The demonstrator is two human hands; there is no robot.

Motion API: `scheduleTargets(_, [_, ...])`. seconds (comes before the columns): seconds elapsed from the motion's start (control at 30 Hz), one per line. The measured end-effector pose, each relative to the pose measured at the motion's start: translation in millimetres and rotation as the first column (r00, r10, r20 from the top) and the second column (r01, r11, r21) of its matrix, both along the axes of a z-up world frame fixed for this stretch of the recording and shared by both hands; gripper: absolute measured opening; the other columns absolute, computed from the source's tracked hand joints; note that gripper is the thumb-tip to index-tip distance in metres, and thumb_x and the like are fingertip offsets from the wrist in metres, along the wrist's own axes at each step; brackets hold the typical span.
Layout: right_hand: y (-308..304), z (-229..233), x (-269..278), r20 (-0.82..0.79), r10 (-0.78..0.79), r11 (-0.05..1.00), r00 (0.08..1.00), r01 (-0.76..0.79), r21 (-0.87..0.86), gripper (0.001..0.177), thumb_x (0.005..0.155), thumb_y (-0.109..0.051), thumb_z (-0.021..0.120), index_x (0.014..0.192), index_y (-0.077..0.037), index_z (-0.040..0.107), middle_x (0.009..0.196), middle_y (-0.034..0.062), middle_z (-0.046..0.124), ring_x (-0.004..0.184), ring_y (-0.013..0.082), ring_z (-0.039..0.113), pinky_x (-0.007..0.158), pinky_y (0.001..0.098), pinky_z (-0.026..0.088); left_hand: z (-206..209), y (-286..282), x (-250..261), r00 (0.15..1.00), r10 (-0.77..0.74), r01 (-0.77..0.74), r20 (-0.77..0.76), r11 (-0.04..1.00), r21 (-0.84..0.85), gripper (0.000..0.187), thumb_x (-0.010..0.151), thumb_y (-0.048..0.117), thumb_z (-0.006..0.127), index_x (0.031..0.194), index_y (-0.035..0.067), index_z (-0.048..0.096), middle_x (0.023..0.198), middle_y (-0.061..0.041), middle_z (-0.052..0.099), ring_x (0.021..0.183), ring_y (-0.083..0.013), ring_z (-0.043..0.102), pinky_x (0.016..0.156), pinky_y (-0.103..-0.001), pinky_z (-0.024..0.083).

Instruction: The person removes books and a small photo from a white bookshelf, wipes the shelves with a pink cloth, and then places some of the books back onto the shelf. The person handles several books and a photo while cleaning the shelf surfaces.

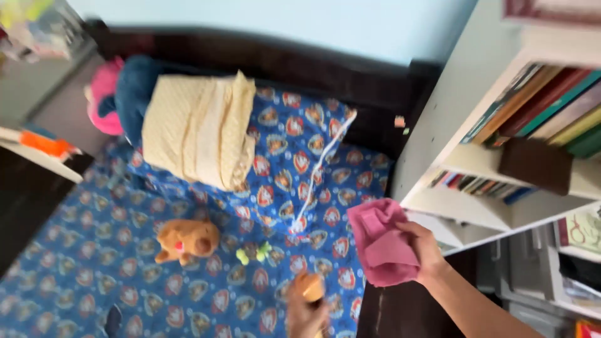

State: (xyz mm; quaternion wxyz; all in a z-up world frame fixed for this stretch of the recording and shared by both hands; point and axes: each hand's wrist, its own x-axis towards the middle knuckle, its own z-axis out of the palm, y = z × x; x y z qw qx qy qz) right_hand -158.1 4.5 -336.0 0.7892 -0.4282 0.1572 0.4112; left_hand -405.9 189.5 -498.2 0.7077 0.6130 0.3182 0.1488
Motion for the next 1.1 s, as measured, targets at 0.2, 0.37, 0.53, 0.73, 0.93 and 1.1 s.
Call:
scheduleTargets(0.2, [-26,99,31,0.046,-0.155,0.985,0.987,0.151,0.083,0.036,0.091,-0.028,0.052,0.116,-0.004,0.062,0.103,0.0143,0.071,0.090,0.0302,0.070,0.084,0.0450,0.058,275,-40,127,0.913,-0.293,0.124,0.285,0.863,0.490,0.091,0.073,0.010,0.083,0.149,0.002,0.033,0.127,-0.017,0.063,0.113,-0.0321,0.069,0.099,-0.040,0.056])
scheduleTargets(0.37, [-70,174,45,0.183,-0.199,0.973,0.963,0.173,0.151,0.033,0.094,-0.025,0.052,0.116,-0.002,0.061,0.106,0.0166,0.071,0.094,0.0304,0.071,0.087,0.0438,0.057,396,-94,160,0.733,-0.492,-0.001,0.470,0.690,0.724,0.090,0.070,0.010,0.086,0.147,0.003,0.041,0.130,-0.022,0.058,0.118,-0.0395,0.062,0.105,-0.044,0.051])
scheduleTargets(0.53, [-115,248,51,0.272,-0.369,0.915,0.889,0.296,0.275,0.033,0.094,-0.027,0.052,0.115,-0.004,0.063,0.104,0.0142,0.072,0.092,0.0284,0.071,0.088,0.0427,0.057,436,-134,183,0.682,-0.511,-0.071,0.523,0.666,0.743,0.083,0.075,0.016,0.085,0.145,0.005,0.043,0.128,-0.021,0.064,0.111,-0.0410,0.070,0.097,-0.046,0.057])
scheduleTargets(0.73, [-151,285,61,0.230,-0.421,0.870,0.877,0.320,0.374,0.026,0.092,-0.028,0.053,0.104,-0.008,0.064,0.097,0.0116,0.071,0.087,0.0268,0.070,0.085,0.0410,0.057,444,-153,204,0.651,-0.640,-0.047,0.407,0.502,0.864,0.070,0.079,0.024,0.089,0.138,0.012,0.053,0.120,-0.021,0.065,0.103,-0.0395,0.071,0.083,-0.045,0.062])
scheduleTargets(0.93, [-167,240,85,0.249,-0.392,0.881,0.886,0.282,0.381,0.026,0.096,-0.027,0.055,0.106,-0.004,0.062,0.095,0.0125,0.071,0.087,0.0268,0.069,0.085,0.0409,0.056,440,-168,216,0.713,-0.665,0.062,0.220,0.372,0.926,0.066,0.076,0.029,0.089,0.133,0.015,0.059,0.115,-0.020,0.066,0.098,-0.0395,0.070,0.082,-0.046,0.059])
scheduleTargets(1.1, [-168,281,69,0.241,-0.339,0.913,0.909,0.257,0.316,0.033,0.092,-0.029,0.053,0.112,-0.005,0.063,0.095,0.0138,0.072,0.084,0.0263,0.069,0.078,0.0386,0.059,432,-163,211,0.737,-0.659,0.112,0.151,0.340,0.934,0.069,0.079,0.031,0.088,0.137,0.012,0.056,0.123,-0.022,0.063,0.104,-0.0412,0.067,0.086,-0.048,0.055])
